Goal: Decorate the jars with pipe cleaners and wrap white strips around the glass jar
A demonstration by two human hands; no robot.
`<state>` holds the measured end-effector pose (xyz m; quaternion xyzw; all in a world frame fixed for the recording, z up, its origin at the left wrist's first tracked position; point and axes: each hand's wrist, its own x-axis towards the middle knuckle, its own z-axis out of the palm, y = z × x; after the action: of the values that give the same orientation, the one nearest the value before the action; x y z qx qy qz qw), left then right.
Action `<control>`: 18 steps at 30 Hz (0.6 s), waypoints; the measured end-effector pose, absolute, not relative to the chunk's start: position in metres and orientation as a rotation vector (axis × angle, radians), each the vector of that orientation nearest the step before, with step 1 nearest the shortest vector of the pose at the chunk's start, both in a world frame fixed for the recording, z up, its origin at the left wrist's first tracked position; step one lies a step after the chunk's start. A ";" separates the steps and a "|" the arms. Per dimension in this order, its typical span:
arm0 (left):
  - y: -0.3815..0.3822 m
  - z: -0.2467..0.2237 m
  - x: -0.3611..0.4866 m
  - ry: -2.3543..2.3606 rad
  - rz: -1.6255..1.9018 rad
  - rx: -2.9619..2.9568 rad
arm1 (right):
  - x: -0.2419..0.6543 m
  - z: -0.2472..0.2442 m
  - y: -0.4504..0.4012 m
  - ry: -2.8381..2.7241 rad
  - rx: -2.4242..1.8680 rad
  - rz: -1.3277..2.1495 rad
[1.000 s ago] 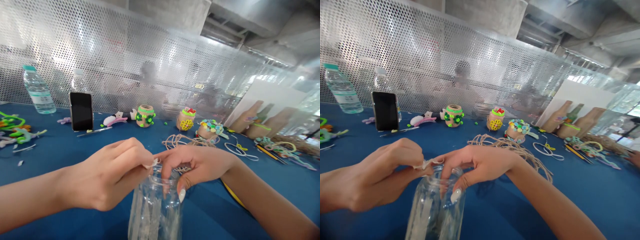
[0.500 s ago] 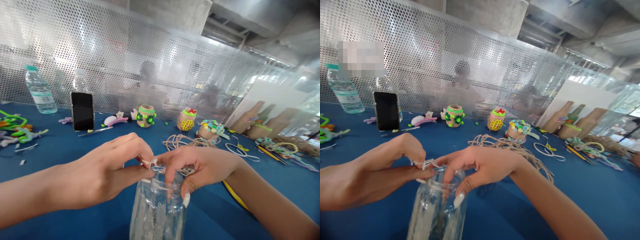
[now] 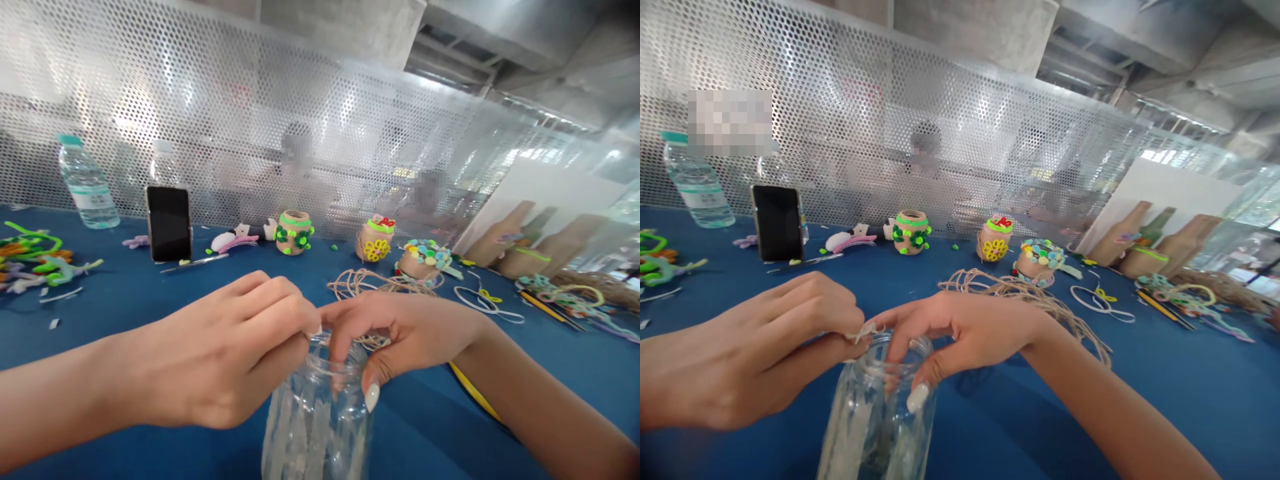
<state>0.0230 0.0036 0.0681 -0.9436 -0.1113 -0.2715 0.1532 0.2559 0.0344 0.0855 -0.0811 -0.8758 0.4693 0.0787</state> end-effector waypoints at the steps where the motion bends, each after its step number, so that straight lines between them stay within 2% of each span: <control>1: 0.003 0.069 0.023 -0.327 -0.764 -2.715 | 0.256 0.085 0.035 -2.612 -0.236 1.412; 11: 0.004 0.072 0.022 -0.265 -0.727 -2.826 | 0.256 0.084 0.034 -2.601 -0.295 1.416; 18: 0.016 0.077 0.014 -0.410 -0.780 -3.095 | 0.256 0.084 0.035 -2.617 -0.241 1.387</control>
<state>0.0138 0.0157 0.0771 -0.9611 -0.1273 -0.2422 -0.0380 0.2561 0.0350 0.0838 -0.0807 -0.8775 0.4651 0.0847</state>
